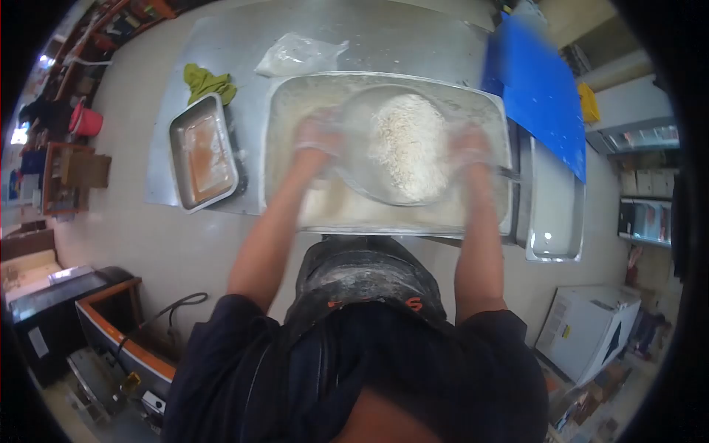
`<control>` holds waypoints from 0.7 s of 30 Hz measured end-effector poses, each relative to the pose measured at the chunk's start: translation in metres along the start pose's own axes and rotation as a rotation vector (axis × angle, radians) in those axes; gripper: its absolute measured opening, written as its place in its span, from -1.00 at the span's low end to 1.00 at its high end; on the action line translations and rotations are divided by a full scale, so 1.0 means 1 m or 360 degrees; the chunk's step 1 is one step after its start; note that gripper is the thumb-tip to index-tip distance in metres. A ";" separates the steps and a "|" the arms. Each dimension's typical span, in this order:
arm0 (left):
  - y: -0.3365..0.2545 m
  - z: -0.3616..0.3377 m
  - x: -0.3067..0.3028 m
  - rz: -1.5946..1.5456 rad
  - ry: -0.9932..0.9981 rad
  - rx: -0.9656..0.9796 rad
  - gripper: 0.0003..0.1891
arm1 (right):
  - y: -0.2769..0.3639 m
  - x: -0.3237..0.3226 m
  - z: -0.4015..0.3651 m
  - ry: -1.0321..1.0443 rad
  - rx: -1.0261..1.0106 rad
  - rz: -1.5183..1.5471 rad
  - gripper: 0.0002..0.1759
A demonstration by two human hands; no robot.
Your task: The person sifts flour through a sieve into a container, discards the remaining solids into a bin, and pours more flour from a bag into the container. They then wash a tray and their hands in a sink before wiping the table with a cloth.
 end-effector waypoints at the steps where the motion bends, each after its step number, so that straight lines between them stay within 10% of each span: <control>1: 0.024 0.002 -0.004 -0.0193 0.0235 0.0017 -0.56 | 0.009 -0.001 -0.005 -0.0178 0.0102 -0.0221 -0.61; 4: 0.019 -0.032 -0.070 -0.0826 0.0434 -0.0836 -0.50 | -0.015 -0.010 0.004 0.0011 -0.0022 0.0034 -0.61; 7: 0.053 -0.063 -0.075 -0.0430 -0.0242 -0.0208 -0.56 | -0.053 0.032 0.008 -0.0162 0.0043 -0.0114 -0.59; 10: 0.084 -0.095 -0.041 -0.0707 0.0115 -0.0069 -0.66 | -0.035 -0.023 -0.016 -0.0108 0.0232 0.0016 -0.59; 13: 0.046 -0.111 -0.074 -0.0375 -0.0205 0.0408 -0.73 | -0.020 -0.017 -0.018 -0.0104 0.0114 -0.0278 -0.58; 17: 0.061 -0.114 -0.068 -0.0406 -0.0134 0.0377 -0.72 | -0.035 -0.024 -0.021 -0.0317 -0.0224 0.0396 -0.55; 21: 0.057 -0.116 -0.067 -0.0553 -0.0094 0.0287 -0.71 | -0.021 -0.017 -0.015 -0.0036 0.0155 -0.0217 -0.58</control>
Point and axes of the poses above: each hand's wrist, its own z-axis towards the middle knuckle, its own x-axis out of the palm, y = z × x, the point moved 4 cm from there along z, towards the middle knuckle, and after that the axes turned 5 degrees about -x, right-handed, at the moved point
